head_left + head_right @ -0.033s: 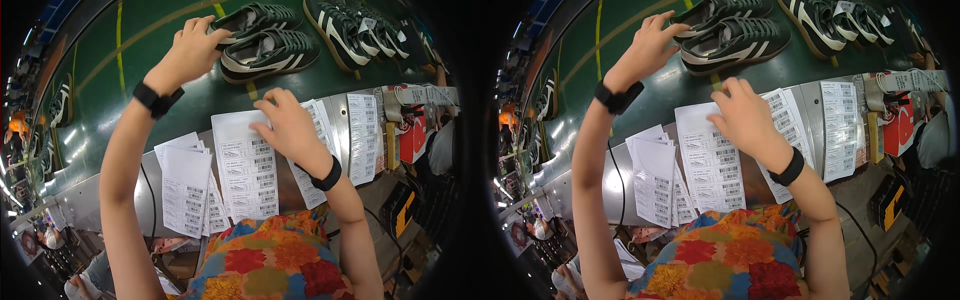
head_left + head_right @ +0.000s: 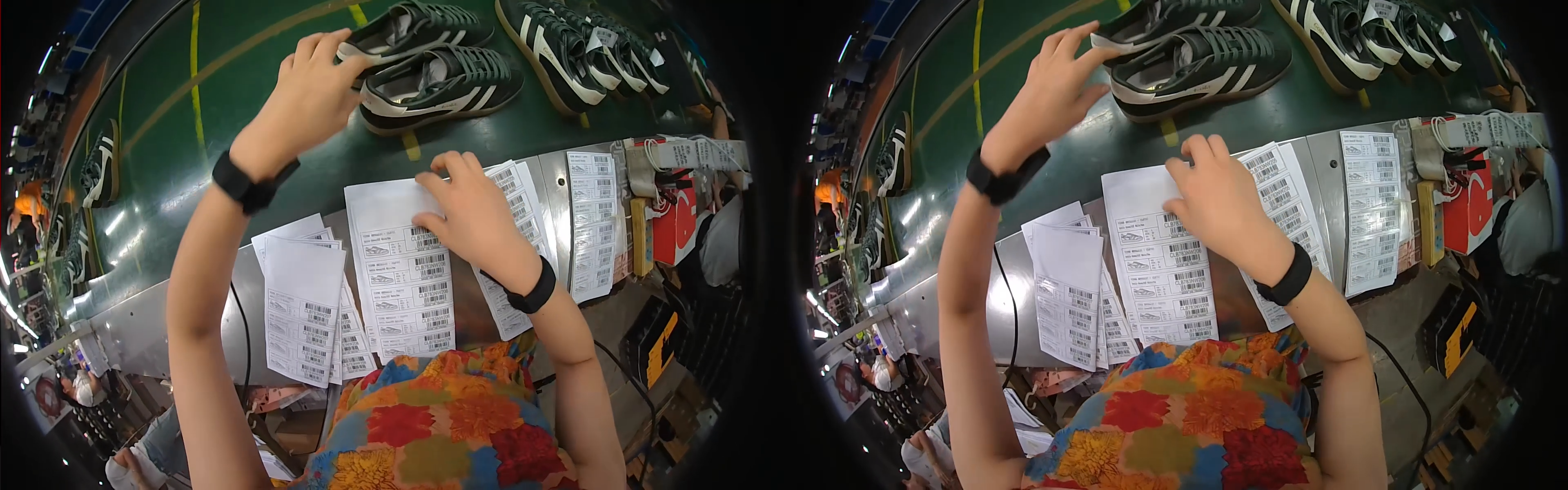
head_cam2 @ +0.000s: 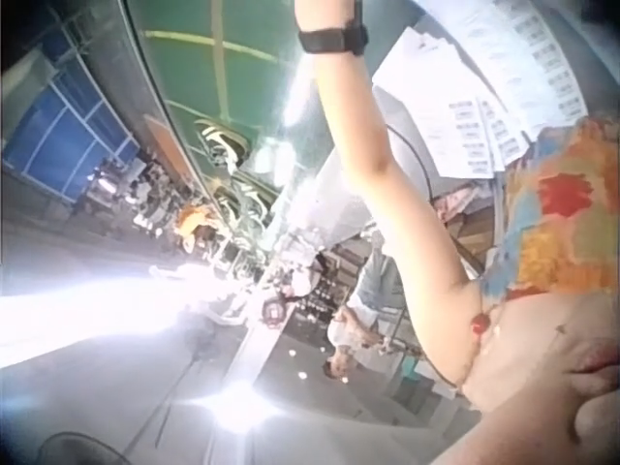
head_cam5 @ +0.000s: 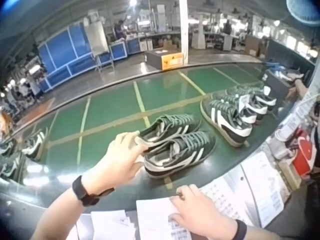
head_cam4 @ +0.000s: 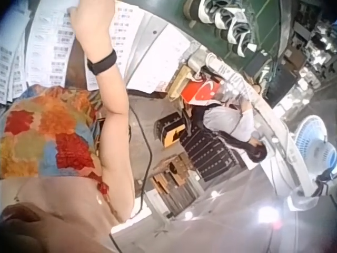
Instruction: Checking shoe internal labels and sorting them along a conveyor belt.
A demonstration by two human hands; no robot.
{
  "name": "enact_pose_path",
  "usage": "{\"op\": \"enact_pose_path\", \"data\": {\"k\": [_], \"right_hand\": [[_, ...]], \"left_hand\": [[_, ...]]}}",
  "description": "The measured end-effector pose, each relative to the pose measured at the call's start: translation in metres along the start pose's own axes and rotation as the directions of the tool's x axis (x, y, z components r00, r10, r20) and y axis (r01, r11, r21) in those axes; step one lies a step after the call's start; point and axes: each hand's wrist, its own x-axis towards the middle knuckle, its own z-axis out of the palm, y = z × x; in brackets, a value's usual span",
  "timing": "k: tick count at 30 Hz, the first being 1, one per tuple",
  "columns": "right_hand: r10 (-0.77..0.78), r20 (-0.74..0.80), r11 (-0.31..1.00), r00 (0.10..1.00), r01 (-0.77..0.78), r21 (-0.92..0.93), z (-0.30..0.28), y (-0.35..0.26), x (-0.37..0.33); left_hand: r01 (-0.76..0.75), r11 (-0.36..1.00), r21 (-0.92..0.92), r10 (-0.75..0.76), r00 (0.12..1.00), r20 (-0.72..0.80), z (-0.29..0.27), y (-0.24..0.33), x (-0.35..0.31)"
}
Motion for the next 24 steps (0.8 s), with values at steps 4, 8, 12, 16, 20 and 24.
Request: {"op": "enact_pose_path", "data": {"k": [4,8,12,16,20,24], "right_hand": [[-0.009,-0.027,0.998,1.000,0.010,0.061,0.008,0.007,-0.013],[0.136,0.117,0.875,0.984,-0.175,0.451,-0.018,0.004,-0.021],[0.141,0.068,0.488,0.988,-0.129,0.863,-0.035,-0.008,-0.048],[0.233,0.272,-0.004,0.933,-0.279,0.960,-0.045,-0.001,-0.080],[0.282,0.321,0.156,0.904,-0.374,0.914,-0.053,-0.003,-0.098],[0.305,0.227,0.155,0.925,-0.283,0.946,-0.064,-0.012,-0.098]], "left_hand": [[0.150,0.940,-0.307,-0.088,0.974,0.208,-0.054,0.077,-0.052],[0.577,0.588,-0.568,-0.419,0.817,0.396,-0.062,0.133,-0.110],[0.812,0.132,-0.568,-0.260,0.581,0.771,-0.047,0.163,-0.152],[0.713,-0.190,-0.675,-0.359,0.589,0.724,-0.051,0.182,-0.165],[0.704,-0.177,-0.687,-0.319,0.620,0.717,-0.065,0.190,-0.162],[0.586,0.007,-0.810,-0.381,0.751,0.540,-0.072,0.198,-0.161]]}}
